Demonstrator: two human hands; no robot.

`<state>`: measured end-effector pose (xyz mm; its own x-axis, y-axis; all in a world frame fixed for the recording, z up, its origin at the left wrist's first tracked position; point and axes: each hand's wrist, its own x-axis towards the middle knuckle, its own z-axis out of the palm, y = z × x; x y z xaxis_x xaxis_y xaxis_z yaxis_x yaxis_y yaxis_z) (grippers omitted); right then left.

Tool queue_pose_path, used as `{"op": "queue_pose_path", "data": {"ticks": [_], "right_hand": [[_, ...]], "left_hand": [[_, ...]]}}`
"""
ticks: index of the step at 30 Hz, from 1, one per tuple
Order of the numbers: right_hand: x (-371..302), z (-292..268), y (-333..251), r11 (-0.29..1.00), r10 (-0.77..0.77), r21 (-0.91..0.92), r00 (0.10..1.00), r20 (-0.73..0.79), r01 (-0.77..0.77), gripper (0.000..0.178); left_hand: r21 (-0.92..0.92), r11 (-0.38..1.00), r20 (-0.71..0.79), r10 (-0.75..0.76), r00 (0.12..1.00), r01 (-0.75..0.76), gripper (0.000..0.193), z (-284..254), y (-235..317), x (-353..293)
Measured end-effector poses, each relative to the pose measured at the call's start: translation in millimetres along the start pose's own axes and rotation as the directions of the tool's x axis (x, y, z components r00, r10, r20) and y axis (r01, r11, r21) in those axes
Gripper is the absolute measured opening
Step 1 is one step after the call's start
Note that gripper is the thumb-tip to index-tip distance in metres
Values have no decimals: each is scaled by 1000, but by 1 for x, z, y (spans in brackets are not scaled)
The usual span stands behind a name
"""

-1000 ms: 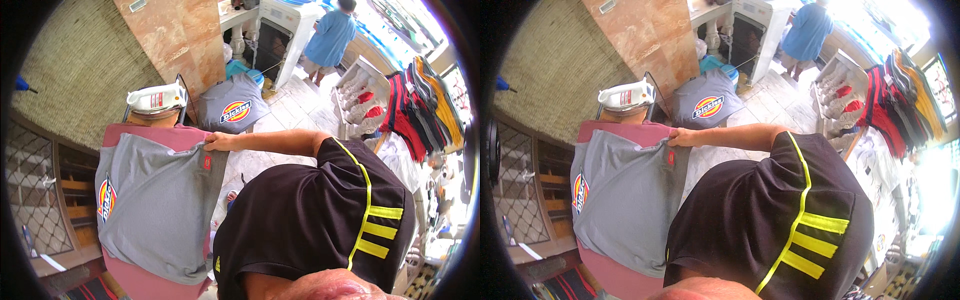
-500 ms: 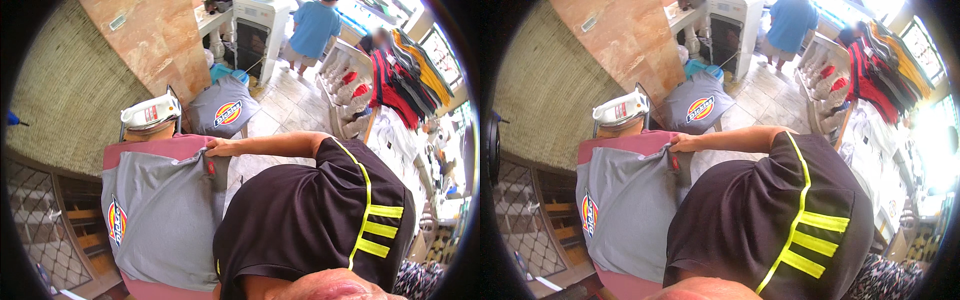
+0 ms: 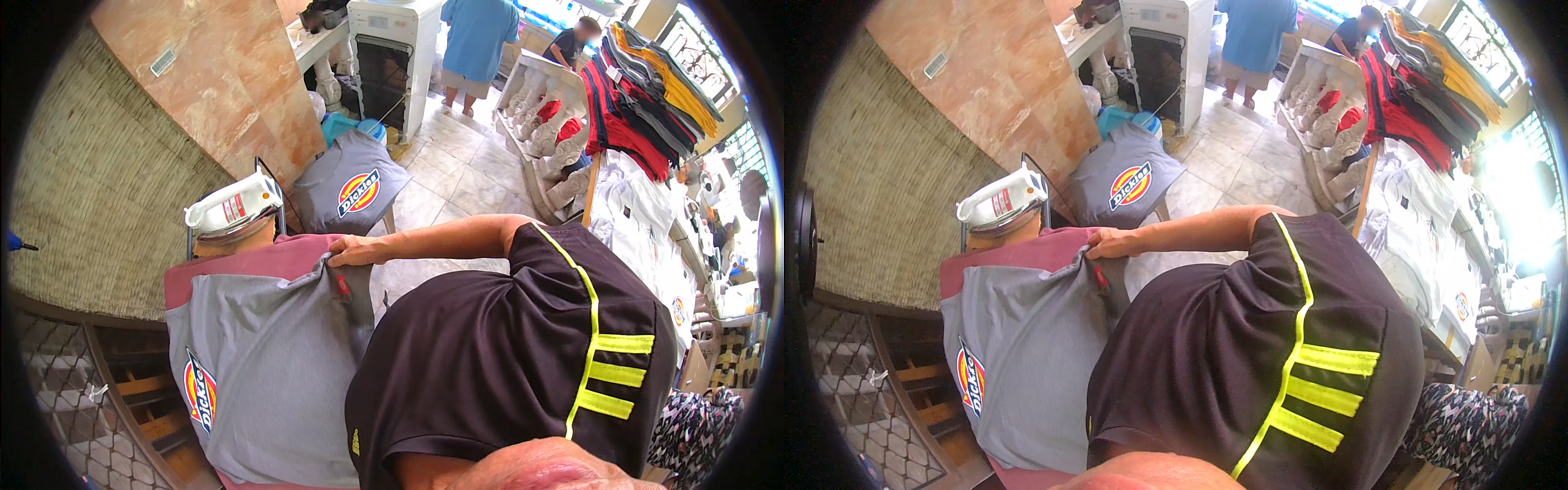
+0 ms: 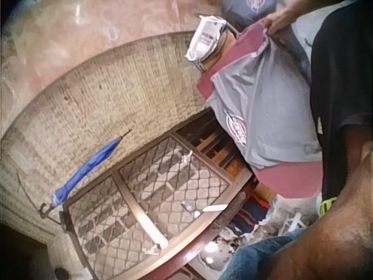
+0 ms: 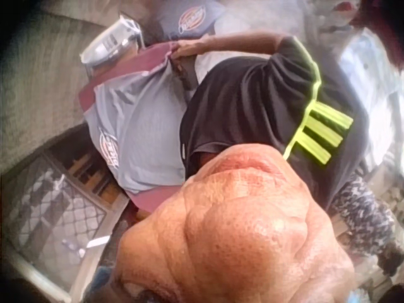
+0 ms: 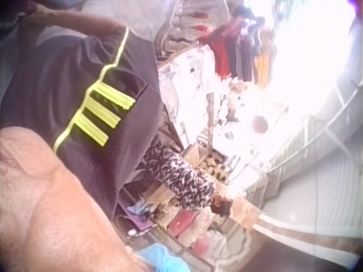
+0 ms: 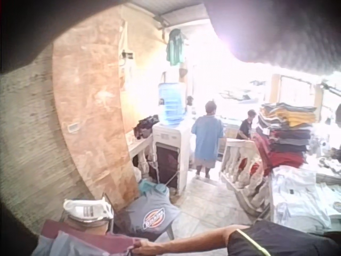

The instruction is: The person irons a grey Dickies t-shirt on a pink ironing board, smoothing the fabric and using a steam iron to remove wrinkles. They flip the shirt over to iron the back and continue pressing different sections until the garment is smooth.

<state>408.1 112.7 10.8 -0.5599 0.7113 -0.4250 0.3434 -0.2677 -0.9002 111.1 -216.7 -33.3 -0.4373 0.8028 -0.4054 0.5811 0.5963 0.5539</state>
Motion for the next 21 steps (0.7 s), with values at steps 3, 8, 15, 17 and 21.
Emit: {"op": "queue_pose_path", "data": {"ticks": [3,8,15,17,21], "right_hand": [[6,-1,6,1000,17,17,1000,19,-17,47],[4,3,2,1000,-9,-17,1000,-14,9,37],[7,4,4,1000,-6,-8,1000,-6,6,42],[10,6,9,999,-18,29,1000,-12,19,47],[8,6,12,998,-18,59,1000,-21,20,47]], "left_hand": [[4,1000,12,7,1000,-7,27,0,-1,4],[18,1000,34,9,999,-9,25,-1,-3,9],[32,999,56,18,998,-19,24,-4,-2,15],[30,999,62,22,998,-24,23,-4,-3,16],[46,999,89,21,996,-25,22,-5,-4,20]]}}
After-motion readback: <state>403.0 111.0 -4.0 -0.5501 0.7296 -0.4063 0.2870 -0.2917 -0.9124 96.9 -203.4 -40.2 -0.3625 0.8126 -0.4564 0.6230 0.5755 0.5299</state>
